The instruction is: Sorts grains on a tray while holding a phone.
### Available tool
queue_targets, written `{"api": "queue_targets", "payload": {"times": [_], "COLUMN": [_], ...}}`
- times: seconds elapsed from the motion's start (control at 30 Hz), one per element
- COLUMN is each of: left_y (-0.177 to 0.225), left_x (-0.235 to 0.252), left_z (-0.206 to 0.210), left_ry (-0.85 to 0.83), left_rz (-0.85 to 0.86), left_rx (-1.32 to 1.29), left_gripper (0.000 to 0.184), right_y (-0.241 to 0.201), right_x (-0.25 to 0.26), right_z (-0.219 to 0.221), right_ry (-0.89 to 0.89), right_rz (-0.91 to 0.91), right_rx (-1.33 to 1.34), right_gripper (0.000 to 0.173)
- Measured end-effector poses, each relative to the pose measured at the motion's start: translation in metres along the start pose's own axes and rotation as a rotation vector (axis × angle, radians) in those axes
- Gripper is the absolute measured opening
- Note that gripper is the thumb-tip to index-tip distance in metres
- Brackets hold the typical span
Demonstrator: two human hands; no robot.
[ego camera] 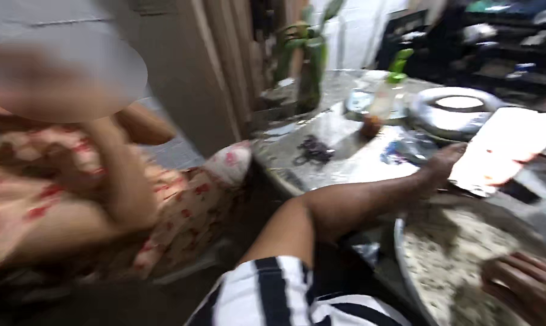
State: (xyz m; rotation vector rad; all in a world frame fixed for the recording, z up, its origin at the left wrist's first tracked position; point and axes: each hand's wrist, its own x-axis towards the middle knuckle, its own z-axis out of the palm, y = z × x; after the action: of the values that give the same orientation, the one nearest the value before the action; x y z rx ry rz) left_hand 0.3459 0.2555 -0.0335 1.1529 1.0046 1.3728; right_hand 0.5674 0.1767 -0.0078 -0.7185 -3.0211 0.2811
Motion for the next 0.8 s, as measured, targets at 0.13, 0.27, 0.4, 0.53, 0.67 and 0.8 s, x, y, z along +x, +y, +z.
{"api": "queue_targets", "payload": {"times": [0.13,0.27,0.4,0.53,0.67,0.8], "left_y": [-0.009,-0.013,-0.015,-0.013,-0.014,-0.015], "left_x": [0.008,0.013,0.015,0.014,0.015,0.015], "left_z": [0.000,-0.001,-0.001,-0.002,-0.001,-0.001], "left_ry": [0.005,0.017,0.054,0.046,0.058,0.054], "left_rz": [-0.087,-0.081,-0.103,-0.108,-0.113,-0.117], "left_rx": [-0.117,-0.150,-0.192,-0.190,-0.211,-0.219], "left_gripper": [0.046,0.047,0.047,0.048,0.047,0.047], "right_y": [0.023,0.020,0.020,0.023,0.035,0.063], "right_x": [0.000,0.003,0.002,0.003,-0.008,-0.029], "right_z": [0.025,0.026,0.026,0.026,0.015,-0.011], "right_ry": [0.243,0.208,0.251,0.282,0.379,0.496], "right_rz": [-0.153,-0.144,-0.165,-0.177,-0.015,0.236], "right_rx": [-0.114,-0.073,-0.075,-0.103,-0.161,-0.232], "right_gripper": [0.019,0.016,0.021,0.029,0.029,0.018]}}
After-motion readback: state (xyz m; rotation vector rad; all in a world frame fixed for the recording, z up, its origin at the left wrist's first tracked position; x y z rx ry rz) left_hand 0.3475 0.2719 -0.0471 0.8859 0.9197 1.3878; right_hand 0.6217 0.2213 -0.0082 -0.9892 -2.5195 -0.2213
